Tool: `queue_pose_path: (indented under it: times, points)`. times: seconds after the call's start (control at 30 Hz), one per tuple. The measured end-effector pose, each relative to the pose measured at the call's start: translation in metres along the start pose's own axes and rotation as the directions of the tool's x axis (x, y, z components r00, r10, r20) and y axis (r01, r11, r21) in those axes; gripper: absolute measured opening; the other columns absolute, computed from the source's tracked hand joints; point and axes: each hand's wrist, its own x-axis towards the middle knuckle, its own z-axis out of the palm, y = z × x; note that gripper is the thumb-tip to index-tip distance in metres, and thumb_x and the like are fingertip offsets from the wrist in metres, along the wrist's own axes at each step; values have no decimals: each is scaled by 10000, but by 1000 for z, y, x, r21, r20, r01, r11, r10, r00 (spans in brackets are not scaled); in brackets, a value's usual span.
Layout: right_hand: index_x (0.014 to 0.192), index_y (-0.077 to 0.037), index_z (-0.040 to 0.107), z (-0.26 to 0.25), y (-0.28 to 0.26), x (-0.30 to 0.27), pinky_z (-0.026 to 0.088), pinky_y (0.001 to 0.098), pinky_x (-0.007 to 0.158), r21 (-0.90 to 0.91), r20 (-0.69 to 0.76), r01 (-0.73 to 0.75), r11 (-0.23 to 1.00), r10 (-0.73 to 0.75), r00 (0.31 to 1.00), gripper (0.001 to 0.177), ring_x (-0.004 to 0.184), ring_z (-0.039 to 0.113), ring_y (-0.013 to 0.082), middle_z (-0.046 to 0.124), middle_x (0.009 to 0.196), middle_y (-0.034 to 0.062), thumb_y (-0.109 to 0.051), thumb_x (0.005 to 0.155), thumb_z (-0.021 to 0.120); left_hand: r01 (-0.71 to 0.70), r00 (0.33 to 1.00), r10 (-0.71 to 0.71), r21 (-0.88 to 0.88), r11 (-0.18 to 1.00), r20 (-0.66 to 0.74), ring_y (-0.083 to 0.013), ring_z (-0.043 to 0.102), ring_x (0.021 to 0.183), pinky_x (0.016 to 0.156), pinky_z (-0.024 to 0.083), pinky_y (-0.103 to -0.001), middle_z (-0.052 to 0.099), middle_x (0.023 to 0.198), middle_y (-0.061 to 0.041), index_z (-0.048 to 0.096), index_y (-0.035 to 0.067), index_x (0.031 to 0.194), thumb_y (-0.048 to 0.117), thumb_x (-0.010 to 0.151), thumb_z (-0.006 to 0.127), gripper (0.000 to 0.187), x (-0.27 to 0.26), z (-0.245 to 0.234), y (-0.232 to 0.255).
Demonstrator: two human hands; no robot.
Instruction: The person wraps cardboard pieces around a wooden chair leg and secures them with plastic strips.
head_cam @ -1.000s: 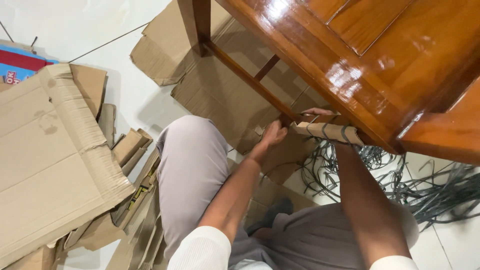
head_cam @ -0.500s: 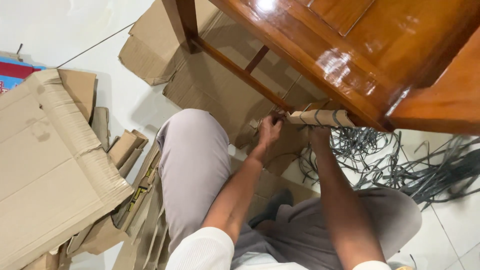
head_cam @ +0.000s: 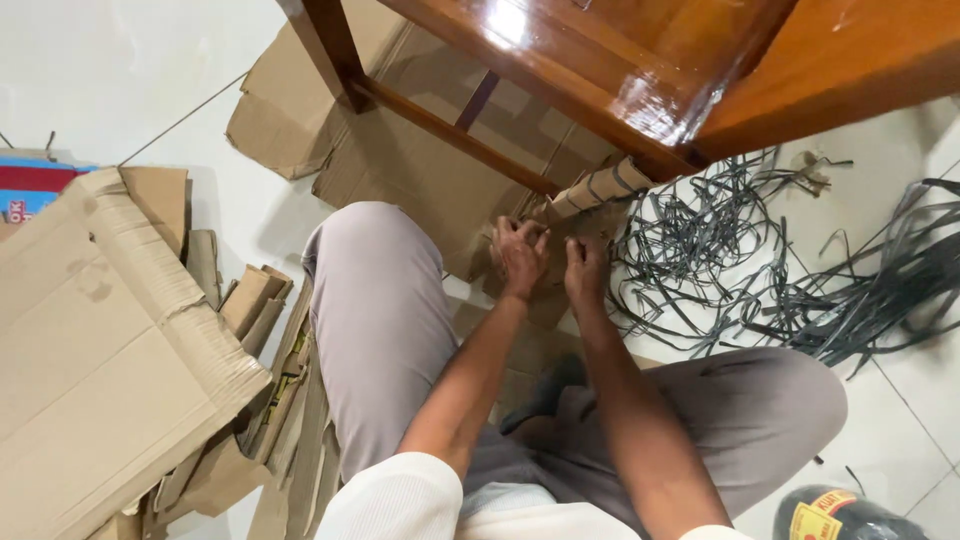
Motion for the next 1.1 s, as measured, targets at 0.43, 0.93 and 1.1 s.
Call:
queue_pose_path:
  times: [0.43, 0.93, 1.1]
  points:
    - [1073, -72, 608, -14, -67, -60, 477, 554, 720, -218, 127, 199, 956, -174, 977, 176, 915, 647, 477, 689, 965, 232, -214, 1042, 509, 379, 907, -287, -297, 876, 309, -285, 777, 844, 783, 583, -385, 793, 905, -133, 800, 80, 979, 260, 863, 763, 218, -10, -35, 26]
    - [1002, -63, 586, -12, -58, -61, 481, 572, 743, -258, 241, 224, 940, -162, 957, 177, 892, 653, 475, 683, 898, 247, -240, 1006, 589, 722, 678, -379, -475, 503, 630, -121, 607, 639, 566, 495, -305, 702, 775, -48, 750, 2, 939, 149, 857, 801, 176, -3, -10, -8]
    - [956, -71, 657, -12, -40, -41, 508, 547, 732, -242, 340, 272, 931, -181, 923, 152, 893, 659, 470, 702, 925, 230, -204, 887, 685, 723, 681, -429, -451, 523, 593, -145, 644, 636, 582, 542, -339, 742, 770, -65, 778, 14, 879, 121, 801, 836, 144, -2, 4, -21]
